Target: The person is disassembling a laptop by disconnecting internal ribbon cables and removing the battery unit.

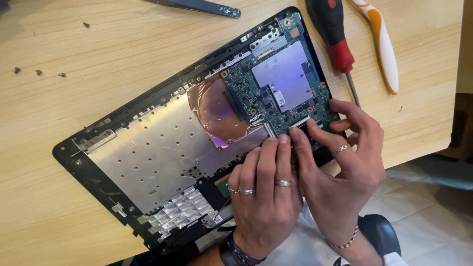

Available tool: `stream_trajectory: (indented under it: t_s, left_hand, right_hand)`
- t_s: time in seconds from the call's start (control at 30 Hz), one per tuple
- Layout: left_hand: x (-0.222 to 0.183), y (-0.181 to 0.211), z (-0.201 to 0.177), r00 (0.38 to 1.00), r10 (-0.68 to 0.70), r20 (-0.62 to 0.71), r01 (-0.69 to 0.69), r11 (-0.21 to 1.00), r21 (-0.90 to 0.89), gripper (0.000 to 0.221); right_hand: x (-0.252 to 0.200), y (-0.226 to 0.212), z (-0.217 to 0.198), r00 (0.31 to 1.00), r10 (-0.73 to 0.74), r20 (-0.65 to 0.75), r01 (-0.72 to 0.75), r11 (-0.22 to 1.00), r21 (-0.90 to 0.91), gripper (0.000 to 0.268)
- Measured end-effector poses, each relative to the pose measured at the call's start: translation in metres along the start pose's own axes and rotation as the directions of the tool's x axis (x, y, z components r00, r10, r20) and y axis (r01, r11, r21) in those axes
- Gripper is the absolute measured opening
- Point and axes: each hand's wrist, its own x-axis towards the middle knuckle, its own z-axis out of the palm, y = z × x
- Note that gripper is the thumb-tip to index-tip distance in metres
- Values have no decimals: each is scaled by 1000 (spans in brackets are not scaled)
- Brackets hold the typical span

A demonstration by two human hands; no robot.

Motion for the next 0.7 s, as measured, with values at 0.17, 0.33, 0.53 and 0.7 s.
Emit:
stream_trajectory:
  t_s: [0.17, 0.33, 0.53, 0.7]
  left_hand:
    - [0, 0, 1, 1000, -1, -13, 1, 1000, -21, 27]
    - [1, 1, 0, 1000, -14, -14, 13, 1000, -12, 26]
    - [0, 1, 1, 1000, -15, -13, 15, 1000, -23, 26]
    - [-2, -1, 1, 1000, -2, 9, 2, 999, -35, 28]
  right_hand:
    - [1, 0, -7, 999, 15, 36, -15, 1000, 5, 24]
    - [0, -2, -8, 999, 18, 43, -17, 999, -28, 21]
    - [2, -2, -3, 1000, 7, 16, -6, 1000, -9, 20]
    - [2, -2, 0, 1000, 12, 0, -12, 1000, -8, 17]
